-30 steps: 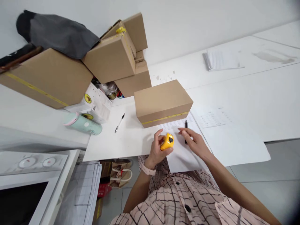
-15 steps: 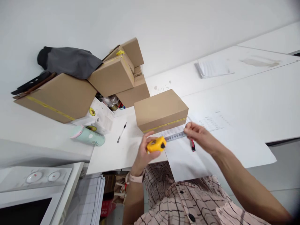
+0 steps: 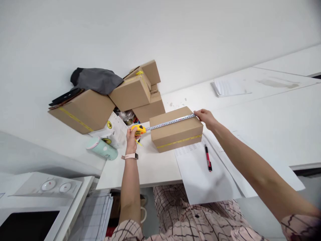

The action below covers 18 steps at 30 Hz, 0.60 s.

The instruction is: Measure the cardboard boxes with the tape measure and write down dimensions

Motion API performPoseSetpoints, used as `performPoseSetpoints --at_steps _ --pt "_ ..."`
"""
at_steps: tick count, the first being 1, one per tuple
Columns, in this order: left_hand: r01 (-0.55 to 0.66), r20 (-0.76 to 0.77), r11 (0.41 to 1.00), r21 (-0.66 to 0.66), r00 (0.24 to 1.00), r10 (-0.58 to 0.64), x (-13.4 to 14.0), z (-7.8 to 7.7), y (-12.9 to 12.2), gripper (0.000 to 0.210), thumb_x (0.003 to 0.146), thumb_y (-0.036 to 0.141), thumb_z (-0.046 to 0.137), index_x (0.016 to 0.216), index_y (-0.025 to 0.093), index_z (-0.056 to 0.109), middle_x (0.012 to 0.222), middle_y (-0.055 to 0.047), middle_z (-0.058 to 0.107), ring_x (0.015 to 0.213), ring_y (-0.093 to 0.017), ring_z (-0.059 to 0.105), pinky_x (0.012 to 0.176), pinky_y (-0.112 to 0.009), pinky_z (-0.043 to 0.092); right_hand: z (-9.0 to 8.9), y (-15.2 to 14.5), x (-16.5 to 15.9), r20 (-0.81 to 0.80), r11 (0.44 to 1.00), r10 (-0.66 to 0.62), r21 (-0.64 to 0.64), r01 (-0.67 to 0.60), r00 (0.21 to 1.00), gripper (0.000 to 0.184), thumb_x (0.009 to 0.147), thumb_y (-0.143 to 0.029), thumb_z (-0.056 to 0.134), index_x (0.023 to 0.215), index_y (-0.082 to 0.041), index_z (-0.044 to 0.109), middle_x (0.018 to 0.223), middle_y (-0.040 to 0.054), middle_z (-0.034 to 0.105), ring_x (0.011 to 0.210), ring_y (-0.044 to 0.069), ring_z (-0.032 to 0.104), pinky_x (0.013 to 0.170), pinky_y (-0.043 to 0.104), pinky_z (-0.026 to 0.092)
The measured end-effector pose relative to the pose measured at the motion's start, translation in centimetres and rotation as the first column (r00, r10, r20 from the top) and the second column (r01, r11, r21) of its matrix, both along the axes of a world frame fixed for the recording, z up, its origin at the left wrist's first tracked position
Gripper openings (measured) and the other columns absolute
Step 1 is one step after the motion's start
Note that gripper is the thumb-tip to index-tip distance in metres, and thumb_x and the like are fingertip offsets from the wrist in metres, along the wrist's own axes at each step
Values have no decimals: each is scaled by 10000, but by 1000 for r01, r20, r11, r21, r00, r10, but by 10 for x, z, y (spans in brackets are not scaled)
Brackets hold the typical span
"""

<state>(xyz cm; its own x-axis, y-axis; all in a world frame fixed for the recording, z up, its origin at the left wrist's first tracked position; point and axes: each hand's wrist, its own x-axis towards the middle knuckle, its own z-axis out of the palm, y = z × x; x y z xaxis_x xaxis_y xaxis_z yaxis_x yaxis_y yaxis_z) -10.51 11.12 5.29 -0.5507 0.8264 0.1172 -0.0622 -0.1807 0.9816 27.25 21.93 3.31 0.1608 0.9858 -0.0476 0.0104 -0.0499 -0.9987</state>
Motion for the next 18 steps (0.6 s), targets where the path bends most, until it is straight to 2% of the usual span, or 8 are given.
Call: performPoseSetpoints --at_steps 3,8,14,18 --pt "48 -10 999 -7 999 -48 9 -5 6 524 637 498 812 1008 185 615 846 -3 707 622 -109 634 522 -198 433 -5 -5 -11 56 1000 19 2 -19 998 308 712 -397 823 764 -199 592 764 3 628 688 135 550 604 260 441" --pt "73 -20 997 -21 997 -74 12 -9 7 512 674 547 786 995 187 615 818 0 701 592 -104 619 516 -206 413 -9 -6 -9 99 998 44 -39 -40 994 338 719 -452 815 874 -197 656 946 64 709 816 185 631 661 282 489" --pt "120 -45 991 -55 991 -123 1 -5 2 522 656 529 816 993 175 633 830 -26 739 557 -116 629 512 -218 405 -11 -8 -5 143 991 77 -119 -60 987 423 712 -584 793 846 -203 668 1009 93 742 870 239 654 672 321 494" --pt "106 -55 991 -78 992 -111 -7 -2 2 523 669 532 803 1006 172 629 794 -26 739 523 -109 612 492 -212 376 -7 -13 -4 163 982 117 -163 -90 980 456 719 -647 765 825 -216 663 1011 114 756 892 271 665 660 334 491"
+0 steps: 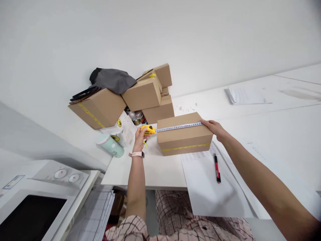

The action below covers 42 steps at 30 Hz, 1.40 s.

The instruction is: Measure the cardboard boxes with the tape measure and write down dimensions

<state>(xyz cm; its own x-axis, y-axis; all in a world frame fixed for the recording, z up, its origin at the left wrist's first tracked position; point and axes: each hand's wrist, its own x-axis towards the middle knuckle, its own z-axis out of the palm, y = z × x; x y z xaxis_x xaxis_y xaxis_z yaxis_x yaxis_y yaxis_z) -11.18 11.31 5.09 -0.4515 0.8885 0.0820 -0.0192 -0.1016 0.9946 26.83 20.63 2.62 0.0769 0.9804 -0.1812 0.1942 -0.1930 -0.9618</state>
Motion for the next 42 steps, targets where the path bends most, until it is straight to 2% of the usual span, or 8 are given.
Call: performPoseSetpoints --at_steps 14,22,28,31,34,36,39,42 --pt "75 -8 997 -7 997 -75 4 -5 1 475 713 522 776 1017 180 652 897 -57 764 597 -134 653 530 -225 406 -3 0 2 12 1000 -4 2 4 1000 458 736 -654 755 770 -209 650 957 109 751 836 245 650 663 331 471" --pt "55 -36 998 -4 998 -55 8 -2 0 481 696 539 788 982 176 652 850 -48 752 594 -133 650 536 -225 417 6 0 -2 368 987 -98 153 44 925 419 824 -569 682 624 -234 531 663 47 633 642 191 531 602 340 362" --pt "93 -74 995 39 993 -90 31 19 -49 562 718 471 808 1165 169 648 967 -61 750 664 -130 669 573 -221 440 26 3 3 199 945 -140 318 71 970 356 883 -544 621 739 -222 574 743 31 639 687 175 529 649 324 397" --pt "385 26 923 -27 923 -384 67 8 -100 643 758 432 813 1295 166 579 1022 -109 757 695 -158 692 543 -216 445 42 5 -4 150 885 -112 464 30 982 406 911 -615 543 803 -226 584 808 33 658 737 189 551 686 329 428" --pt "721 333 692 -51 665 -668 120 -26 -136 702 768 459 806 1353 195 523 1071 -131 724 710 -229 745 562 -283 541 50 12 -27 300 816 119 513 -265 946 402 918 -601 529 816 -222 617 861 56 690 848 224 596 785 352 465" --pt "809 485 587 26 503 -715 153 -48 -144 746 700 413 854 1327 202 509 1021 -116 714 691 -271 761 574 -342 586 49 21 -47 456 743 236 484 -462 858 375 922 -563 538 856 -218 668 930 82 716 974 261 606 892 387 465" --pt "735 560 664 136 496 -664 184 -55 -132 637 753 491 789 1253 183 543 975 -100 697 690 -290 767 533 -324 578 43 39 -71 621 733 247 382 -563 744 387 952 -543 500 947 -223 718 1066 115 733 1129 313 580 991 445 431" --pt "691 607 714 114 520 -601 188 -35 -106 643 748 580 772 1182 141 595 943 -93 693 696 -269 761 520 -294 567 36 58 -81 700 794 195 299 -529 687 440 989 -533 429 990 -208 726 1119 134 740 1183 336 577 1021 475 411"
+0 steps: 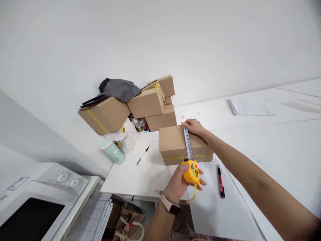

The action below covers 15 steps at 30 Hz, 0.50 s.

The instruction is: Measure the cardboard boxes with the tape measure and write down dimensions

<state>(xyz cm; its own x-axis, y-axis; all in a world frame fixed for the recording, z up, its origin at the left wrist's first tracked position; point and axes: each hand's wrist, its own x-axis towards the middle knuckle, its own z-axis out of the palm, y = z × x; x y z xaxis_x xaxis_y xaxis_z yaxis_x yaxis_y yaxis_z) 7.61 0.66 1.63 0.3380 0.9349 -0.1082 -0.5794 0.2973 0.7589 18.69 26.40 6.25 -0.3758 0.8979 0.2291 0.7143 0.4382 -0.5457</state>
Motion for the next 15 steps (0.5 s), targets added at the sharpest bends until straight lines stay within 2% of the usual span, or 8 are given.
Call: performPoseSetpoints --at_steps 3,5,9,15 --pt "-1 -20 997 -73 1000 -1 -3 23 25 673 701 617 794 1124 127 609 917 -93 705 682 -258 757 522 -290 566 -6 11 -3 44 998 -56 28 54 998 440 1010 -466 381 1060 -194 724 1164 128 746 1198 334 587 1064 494 373" --pt "-26 -53 995 -92 998 21 -1 30 39 670 677 611 808 1098 129 608 888 -87 710 667 -258 757 518 -289 565 -9 14 -2 41 998 -56 34 55 998 450 1022 -419 341 1155 -198 710 1209 118 744 1200 326 594 1068 493 367" --pt "-75 -116 991 -107 991 63 11 30 49 643 678 616 796 1062 137 605 856 -82 716 653 -251 757 526 -287 565 -13 15 -1 94 998 -34 63 28 995 498 1035 -362 290 1335 -220 662 1309 107 718 1241 320 590 1067 488 368" --pt "-123 -121 984 -126 987 108 26 30 37 710 615 661 818 1052 145 603 848 -61 703 640 -251 757 528 -288 564 -15 15 0 158 997 -12 72 0 987 501 1013 -293 314 1335 -234 693 1329 106 712 1258 309 591 1073 478 366"
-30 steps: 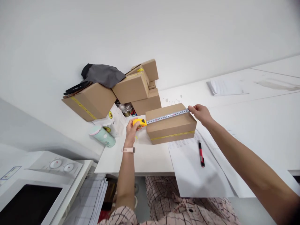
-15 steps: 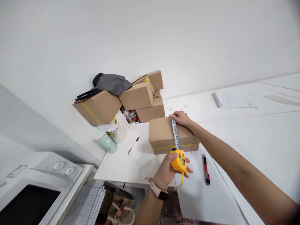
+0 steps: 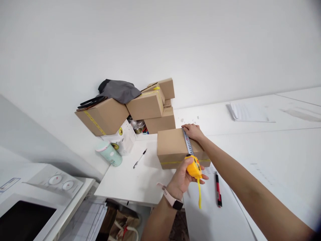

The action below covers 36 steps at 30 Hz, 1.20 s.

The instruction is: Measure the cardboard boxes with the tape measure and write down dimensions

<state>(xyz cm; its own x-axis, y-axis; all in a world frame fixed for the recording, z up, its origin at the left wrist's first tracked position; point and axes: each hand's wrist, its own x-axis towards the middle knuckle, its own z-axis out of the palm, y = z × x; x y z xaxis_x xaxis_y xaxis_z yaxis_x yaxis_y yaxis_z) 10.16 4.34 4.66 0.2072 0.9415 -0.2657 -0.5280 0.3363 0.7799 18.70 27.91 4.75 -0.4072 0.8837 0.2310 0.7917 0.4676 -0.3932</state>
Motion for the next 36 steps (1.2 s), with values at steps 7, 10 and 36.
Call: performPoseSetpoints --at_steps 7,10,36 --pt "-44 -30 999 -11 999 44 12 9 -6 729 578 661 829 1050 168 573 932 -58 703 624 -243 757 518 -285 557 -2 3 -1 -23 1000 23 -8 -23 999 496 999 -295 340 1328 -227 704 1313 102 723 1273 305 583 1091 474 351" --pt "-48 -39 999 6 998 48 16 8 -7 716 601 662 814 1056 171 558 999 -81 707 678 -267 773 539 -292 563 -2 2 -1 -21 1000 14 -17 -14 1000 493 996 -286 347 1330 -227 704 1316 106 722 1268 302 589 1096 473 351" --pt "-375 -429 865 333 757 493 -106 -16 -51 627 709 512 822 1191 218 548 980 -7 610 745 -192 735 608 -286 593 -48 -122 102 -632 973 -177 -227 38 754 693 979 -703 379 1497 -269 530 1193 94 722 1059 270 674 908 398 550"
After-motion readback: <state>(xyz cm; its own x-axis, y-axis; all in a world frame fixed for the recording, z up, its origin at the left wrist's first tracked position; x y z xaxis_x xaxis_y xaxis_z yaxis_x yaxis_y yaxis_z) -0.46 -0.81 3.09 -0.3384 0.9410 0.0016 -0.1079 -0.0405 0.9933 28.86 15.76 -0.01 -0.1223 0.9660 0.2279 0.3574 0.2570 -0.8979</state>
